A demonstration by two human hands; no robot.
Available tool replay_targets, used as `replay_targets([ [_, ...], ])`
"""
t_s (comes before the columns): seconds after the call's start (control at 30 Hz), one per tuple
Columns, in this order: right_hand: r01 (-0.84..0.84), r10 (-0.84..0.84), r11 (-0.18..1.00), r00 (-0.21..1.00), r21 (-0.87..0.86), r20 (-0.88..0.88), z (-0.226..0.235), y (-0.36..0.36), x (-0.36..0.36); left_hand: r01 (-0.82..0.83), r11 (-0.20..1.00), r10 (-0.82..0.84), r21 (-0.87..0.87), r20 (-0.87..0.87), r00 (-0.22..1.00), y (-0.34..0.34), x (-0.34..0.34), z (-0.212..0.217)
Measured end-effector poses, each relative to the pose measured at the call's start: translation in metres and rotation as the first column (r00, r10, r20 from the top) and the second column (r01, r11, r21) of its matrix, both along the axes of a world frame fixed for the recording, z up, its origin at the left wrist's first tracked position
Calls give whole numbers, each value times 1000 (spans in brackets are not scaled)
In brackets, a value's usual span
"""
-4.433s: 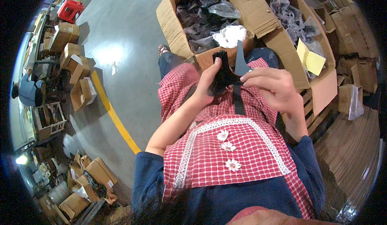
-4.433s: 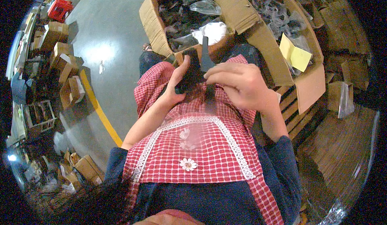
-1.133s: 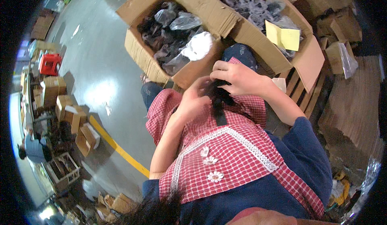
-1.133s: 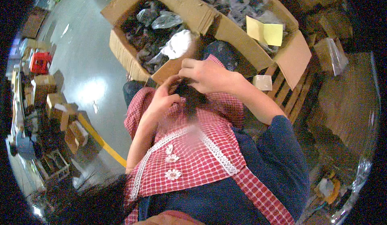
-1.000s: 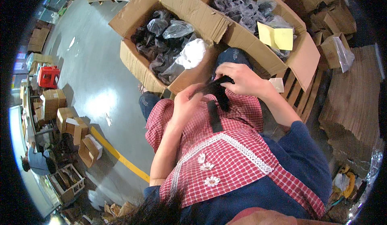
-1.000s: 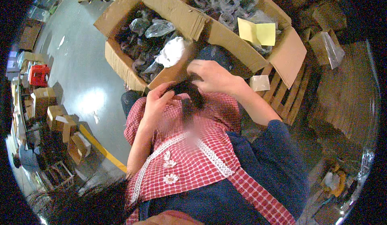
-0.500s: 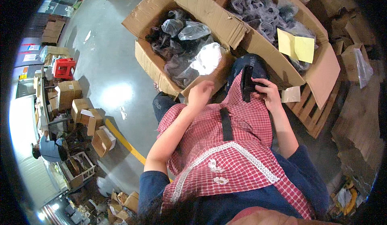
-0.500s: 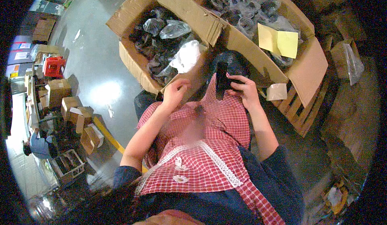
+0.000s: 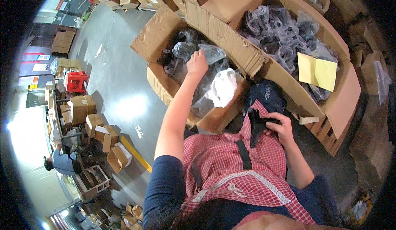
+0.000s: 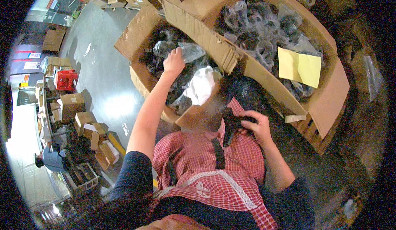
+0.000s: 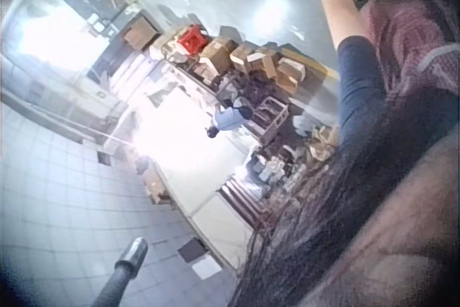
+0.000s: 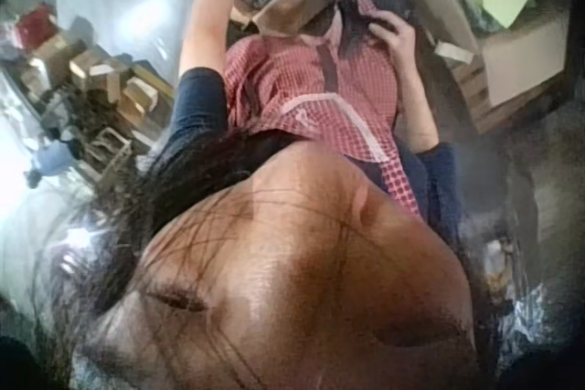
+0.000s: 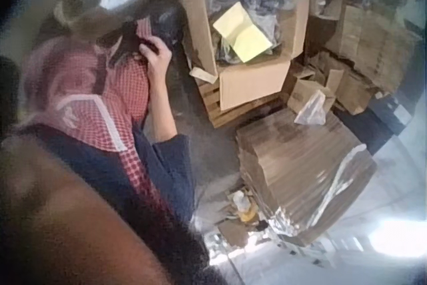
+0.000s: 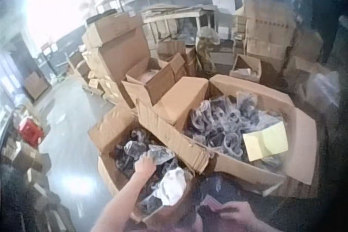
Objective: The person wipes black metal brackets with a white cloth, places them into plastic bags, and seals the bags with adhesive labels while sitting among cardboard boxes.
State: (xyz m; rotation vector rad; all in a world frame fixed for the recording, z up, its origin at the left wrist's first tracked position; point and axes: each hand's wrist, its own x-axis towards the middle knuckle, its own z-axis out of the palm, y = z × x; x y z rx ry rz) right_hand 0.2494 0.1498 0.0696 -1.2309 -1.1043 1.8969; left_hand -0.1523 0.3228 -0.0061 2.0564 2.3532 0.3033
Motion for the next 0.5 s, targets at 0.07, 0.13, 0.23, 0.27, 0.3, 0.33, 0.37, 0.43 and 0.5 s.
replay_targets([
  [0.07, 60, -65, 993, 997, -104, -42, 9, -5, -1, -99, 995, 100, 33, -26, 995, 4, -22, -25],
  [0.13, 107, -112, 990, 992, -86, -55, 7, -7, -3, -294, 930, 304, -222, 11, 953, 16, -36, -36],
  [0.23, 135, -141, 979, 989, -153, -33, 4, -4, 6, -92, 981, 114, -171, 124, 986, 28, -50, -38],
  [0.27, 135, -145, 975, 989, -175, -42, 3, -3, 10, -22, 992, 44, -122, 184, 982, 28, -50, -33],
  [0.3, 140, -152, 970, 987, -200, -47, 2, -5, 15, -102, 994, 68, 40, 497, 865, 31, -51, -22],
  [0.33, 174, -188, 962, 981, -213, -48, 0, -6, 18, -173, 984, 55, 54, 821, 569, 36, -31, 30],
  [0.37, 206, -217, 962, 975, -179, -43, -1, -7, 19, -212, 961, -73, 178, 902, 425, 28, -21, 92],
  [0.43, 188, -209, 956, 975, -224, -74, -4, -3, 25, -282, 933, -281, 223, 941, -187, 15, -47, 93],
  [0.5, 166, -191, 963, 976, -211, -107, -10, 6, 21, -270, 943, -309, 193, 809, -501, -9, -76, 41],
])
